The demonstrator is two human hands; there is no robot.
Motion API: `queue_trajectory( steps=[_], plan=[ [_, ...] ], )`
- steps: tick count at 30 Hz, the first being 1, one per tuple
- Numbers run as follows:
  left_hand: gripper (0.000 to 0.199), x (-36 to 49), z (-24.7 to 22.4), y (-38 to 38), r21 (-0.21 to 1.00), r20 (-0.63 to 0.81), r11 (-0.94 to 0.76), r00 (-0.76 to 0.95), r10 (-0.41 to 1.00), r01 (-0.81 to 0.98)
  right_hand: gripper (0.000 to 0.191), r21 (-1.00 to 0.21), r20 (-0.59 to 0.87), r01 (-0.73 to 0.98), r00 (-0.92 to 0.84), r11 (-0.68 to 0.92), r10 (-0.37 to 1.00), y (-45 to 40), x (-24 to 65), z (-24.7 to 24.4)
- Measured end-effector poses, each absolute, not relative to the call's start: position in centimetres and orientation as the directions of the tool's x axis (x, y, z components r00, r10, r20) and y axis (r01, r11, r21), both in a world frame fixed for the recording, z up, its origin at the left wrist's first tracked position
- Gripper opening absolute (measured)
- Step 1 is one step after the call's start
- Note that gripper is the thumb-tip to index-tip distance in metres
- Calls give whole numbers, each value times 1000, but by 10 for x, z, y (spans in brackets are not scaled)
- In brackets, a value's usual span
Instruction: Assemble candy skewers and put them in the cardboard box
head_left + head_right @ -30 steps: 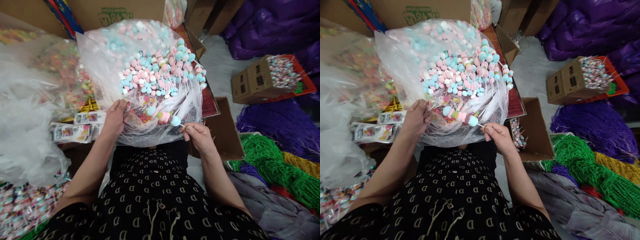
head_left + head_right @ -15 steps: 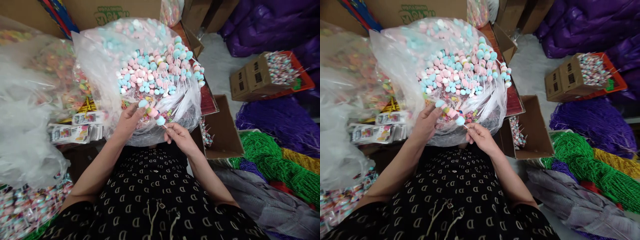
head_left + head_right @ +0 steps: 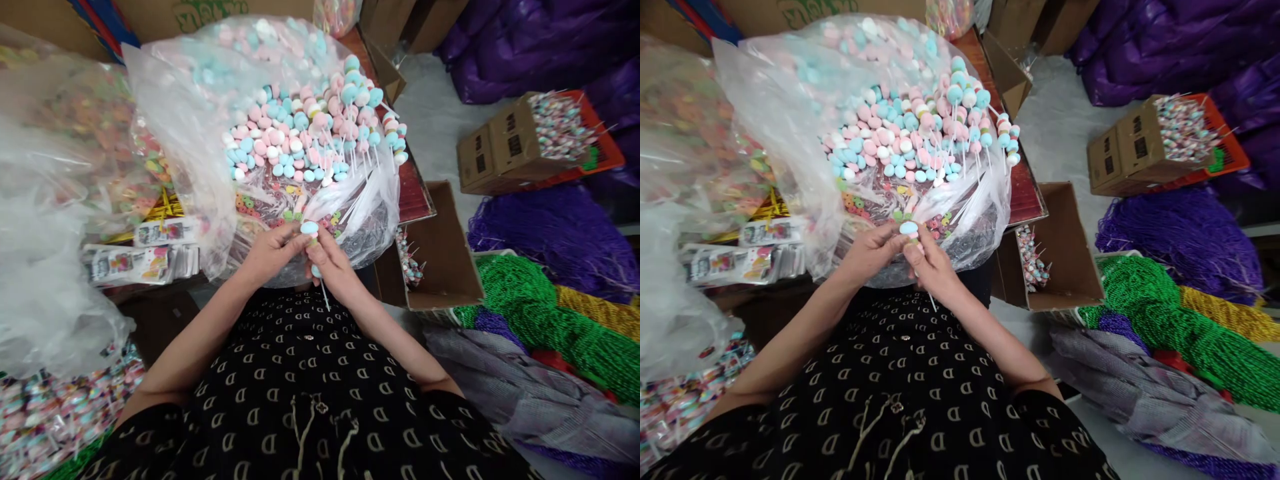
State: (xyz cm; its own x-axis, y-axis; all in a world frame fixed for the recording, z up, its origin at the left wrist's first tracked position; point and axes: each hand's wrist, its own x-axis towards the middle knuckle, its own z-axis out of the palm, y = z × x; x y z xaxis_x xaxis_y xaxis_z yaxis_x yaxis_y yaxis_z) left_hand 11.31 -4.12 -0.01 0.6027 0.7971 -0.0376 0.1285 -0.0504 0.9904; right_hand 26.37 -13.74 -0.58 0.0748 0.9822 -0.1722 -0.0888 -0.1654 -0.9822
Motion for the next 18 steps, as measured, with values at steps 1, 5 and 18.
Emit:
queue_trajectory(
  steps=[1,5,18],
  plan=[
    [34,114,2,-42,983,-29,-88,612,791,160,64,-989,-145,-13,113,-144,983,-135,259,-6],
    [39,112,5,-39,976,-51,-88,598,800,201,59,-984,-7,174,231,-49,973,-127,254,-10],
    [43,96,4,-22,937,-251,330,437,864,-113,57,-842,-183,-530,105,-101,977,-113,269,0]
  ],
)
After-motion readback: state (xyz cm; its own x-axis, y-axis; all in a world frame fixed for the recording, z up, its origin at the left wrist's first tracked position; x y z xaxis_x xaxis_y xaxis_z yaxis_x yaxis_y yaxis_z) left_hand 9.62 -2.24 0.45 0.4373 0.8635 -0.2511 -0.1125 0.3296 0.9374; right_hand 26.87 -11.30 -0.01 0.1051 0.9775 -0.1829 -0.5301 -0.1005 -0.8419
